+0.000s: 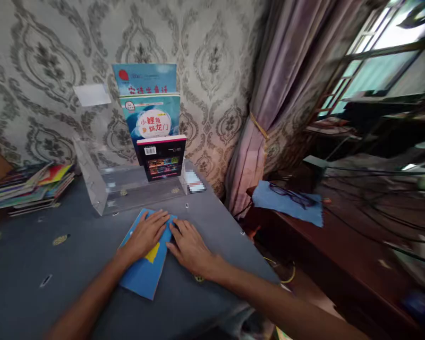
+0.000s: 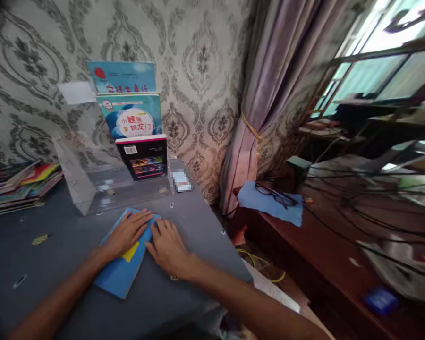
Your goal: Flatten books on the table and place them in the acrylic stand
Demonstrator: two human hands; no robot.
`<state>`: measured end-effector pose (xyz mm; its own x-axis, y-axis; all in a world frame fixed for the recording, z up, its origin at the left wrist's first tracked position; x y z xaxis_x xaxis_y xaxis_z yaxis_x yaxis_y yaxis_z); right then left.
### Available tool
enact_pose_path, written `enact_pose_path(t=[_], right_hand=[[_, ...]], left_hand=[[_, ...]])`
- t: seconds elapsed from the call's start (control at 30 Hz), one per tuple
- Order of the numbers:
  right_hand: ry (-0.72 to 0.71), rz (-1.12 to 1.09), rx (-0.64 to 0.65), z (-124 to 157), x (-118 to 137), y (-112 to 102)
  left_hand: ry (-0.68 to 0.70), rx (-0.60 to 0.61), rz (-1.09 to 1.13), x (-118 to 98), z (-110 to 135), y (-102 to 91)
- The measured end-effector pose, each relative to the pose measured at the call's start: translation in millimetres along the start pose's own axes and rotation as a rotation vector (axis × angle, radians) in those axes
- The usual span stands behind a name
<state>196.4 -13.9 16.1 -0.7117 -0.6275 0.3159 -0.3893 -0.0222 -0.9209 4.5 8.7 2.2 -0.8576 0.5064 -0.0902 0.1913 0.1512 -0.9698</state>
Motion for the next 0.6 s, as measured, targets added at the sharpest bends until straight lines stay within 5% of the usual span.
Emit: enact_pose_path(t=[0.17, 0.43, 0.6], right_hand=[[-0.072, -0.064, -0.083, -10, -9, 5], [-0.218, -0.152, 0.041, -85, -32, 12], [-0.227, -0.156, 0.062, -87, -34, 17]], left_hand=[[-0.03, -0.044, -0.051, 0, -2, 2.7], [-0.265, -0.05, -0.225, 9, -17, -16.6], [-0.313, -0.089, -0.225, 11, -16, -16.9]])
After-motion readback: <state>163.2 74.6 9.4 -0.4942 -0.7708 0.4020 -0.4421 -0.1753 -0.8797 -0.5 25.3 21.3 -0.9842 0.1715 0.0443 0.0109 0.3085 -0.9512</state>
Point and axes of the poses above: each hand's wrist, its own z-axis away from the middle knuckle, its own y-axis out of the palm, x = y × z, the point moved 1 cm from there along -z, towards the middle knuckle, and after that the axes turned 2 degrees about y, right-handed, at the moved point
